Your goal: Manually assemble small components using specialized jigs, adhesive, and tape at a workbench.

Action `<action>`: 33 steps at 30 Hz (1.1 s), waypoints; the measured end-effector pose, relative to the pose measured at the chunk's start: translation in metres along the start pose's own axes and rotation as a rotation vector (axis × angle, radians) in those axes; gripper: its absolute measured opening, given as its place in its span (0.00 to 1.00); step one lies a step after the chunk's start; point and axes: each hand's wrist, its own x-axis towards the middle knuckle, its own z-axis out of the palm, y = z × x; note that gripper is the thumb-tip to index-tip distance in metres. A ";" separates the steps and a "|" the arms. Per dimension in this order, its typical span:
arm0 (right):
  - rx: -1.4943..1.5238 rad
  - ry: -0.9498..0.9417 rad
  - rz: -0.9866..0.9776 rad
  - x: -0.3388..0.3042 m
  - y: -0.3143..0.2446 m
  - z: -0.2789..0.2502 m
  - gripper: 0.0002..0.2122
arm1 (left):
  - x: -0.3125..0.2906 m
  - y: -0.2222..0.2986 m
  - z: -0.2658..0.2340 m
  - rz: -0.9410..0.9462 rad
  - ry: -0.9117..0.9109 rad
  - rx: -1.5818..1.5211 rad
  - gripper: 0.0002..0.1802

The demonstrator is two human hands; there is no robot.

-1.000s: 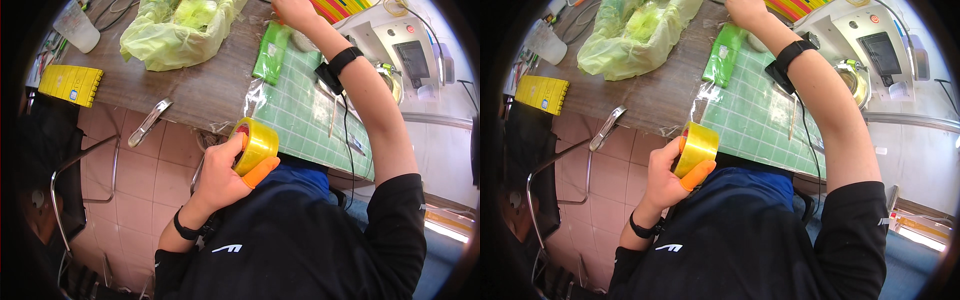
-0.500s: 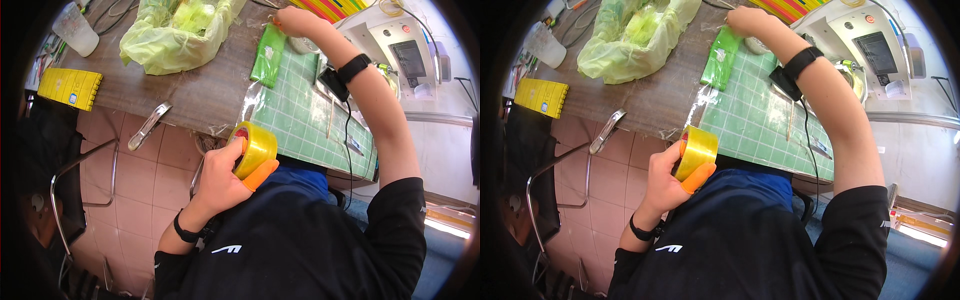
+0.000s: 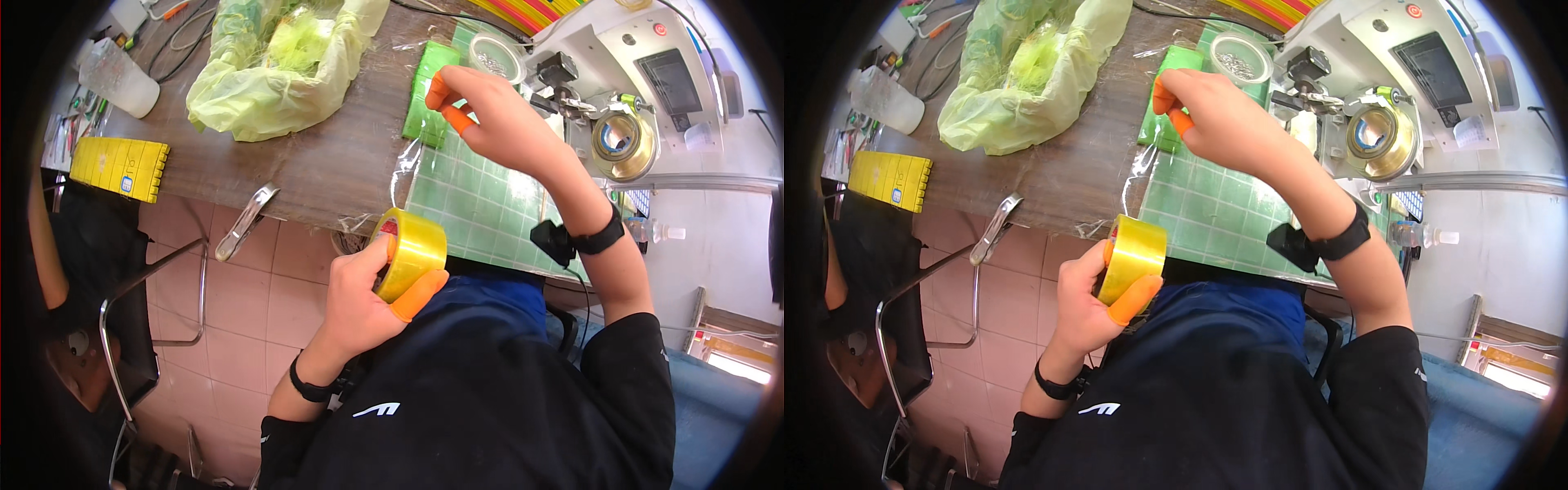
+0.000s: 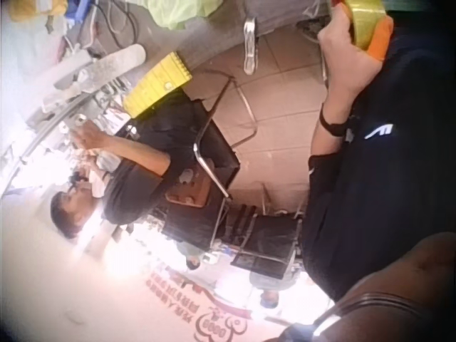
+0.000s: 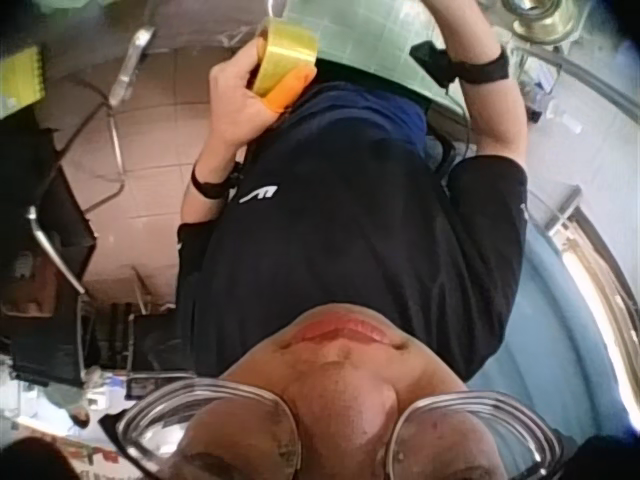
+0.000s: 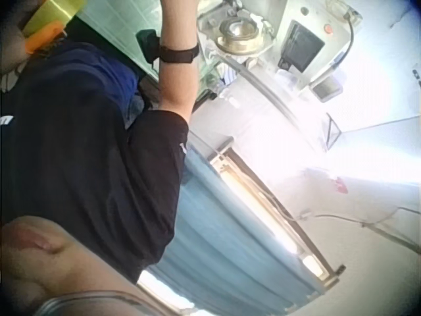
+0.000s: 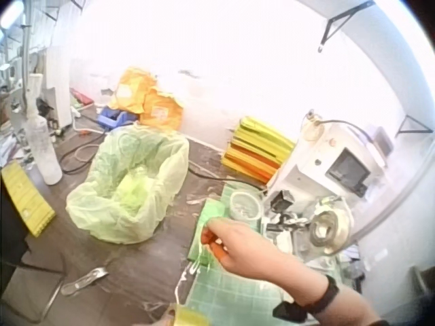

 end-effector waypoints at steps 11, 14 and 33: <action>0.194 0.126 0.082 -0.077 -0.042 -0.017 0.06 | -0.011 0.003 0.008 -0.114 0.039 -0.084 0.12; 0.260 -0.243 0.314 -0.132 -0.050 -0.053 0.07 | -0.013 0.007 0.010 -0.168 0.096 -0.120 0.13; -0.153 0.206 0.776 -0.335 0.049 -0.046 0.09 | 0.037 0.037 0.005 -0.012 -0.049 0.333 0.18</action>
